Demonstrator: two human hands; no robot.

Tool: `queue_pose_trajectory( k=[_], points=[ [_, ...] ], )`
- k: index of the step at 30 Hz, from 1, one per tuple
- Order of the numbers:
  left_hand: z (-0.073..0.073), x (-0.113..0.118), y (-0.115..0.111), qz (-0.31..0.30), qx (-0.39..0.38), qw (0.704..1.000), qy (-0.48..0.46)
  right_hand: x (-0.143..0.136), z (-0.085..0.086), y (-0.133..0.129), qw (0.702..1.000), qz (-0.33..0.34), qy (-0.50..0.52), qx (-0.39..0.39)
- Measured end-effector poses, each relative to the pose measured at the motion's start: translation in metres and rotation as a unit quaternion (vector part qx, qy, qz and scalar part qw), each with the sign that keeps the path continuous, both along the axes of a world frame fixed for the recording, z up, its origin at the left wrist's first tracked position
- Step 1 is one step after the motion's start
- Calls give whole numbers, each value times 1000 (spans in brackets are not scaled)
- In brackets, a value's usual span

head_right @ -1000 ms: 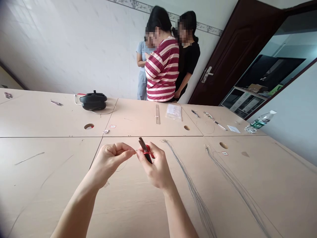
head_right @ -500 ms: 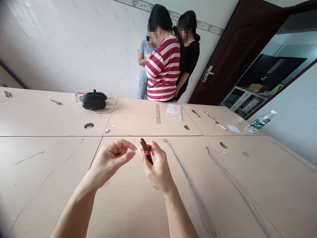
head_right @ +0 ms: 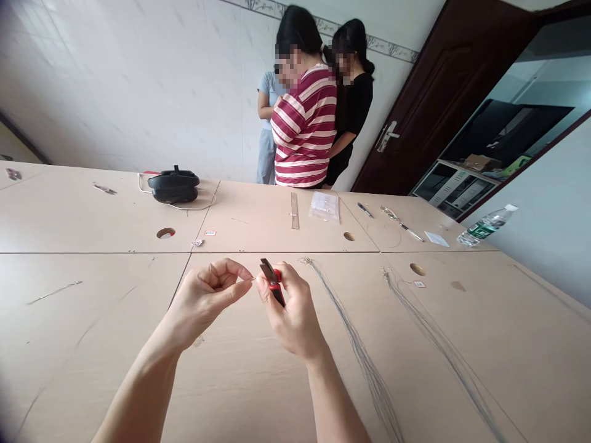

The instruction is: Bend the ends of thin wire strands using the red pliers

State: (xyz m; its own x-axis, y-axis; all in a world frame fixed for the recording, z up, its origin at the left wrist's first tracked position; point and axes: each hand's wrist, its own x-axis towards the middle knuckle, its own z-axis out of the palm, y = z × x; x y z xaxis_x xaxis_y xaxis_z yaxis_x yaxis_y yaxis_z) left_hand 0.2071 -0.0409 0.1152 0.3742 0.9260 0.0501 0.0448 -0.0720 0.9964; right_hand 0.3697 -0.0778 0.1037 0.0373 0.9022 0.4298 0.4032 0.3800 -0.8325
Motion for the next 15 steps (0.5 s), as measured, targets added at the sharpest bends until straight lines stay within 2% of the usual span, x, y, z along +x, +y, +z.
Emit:
queue_pose_trajectory(
  k=[15],
  points=[
    [-1, 0, 1, 5, -9, 1000, 10, -1, 2, 0, 1000, 5, 2, 5]
  ],
)
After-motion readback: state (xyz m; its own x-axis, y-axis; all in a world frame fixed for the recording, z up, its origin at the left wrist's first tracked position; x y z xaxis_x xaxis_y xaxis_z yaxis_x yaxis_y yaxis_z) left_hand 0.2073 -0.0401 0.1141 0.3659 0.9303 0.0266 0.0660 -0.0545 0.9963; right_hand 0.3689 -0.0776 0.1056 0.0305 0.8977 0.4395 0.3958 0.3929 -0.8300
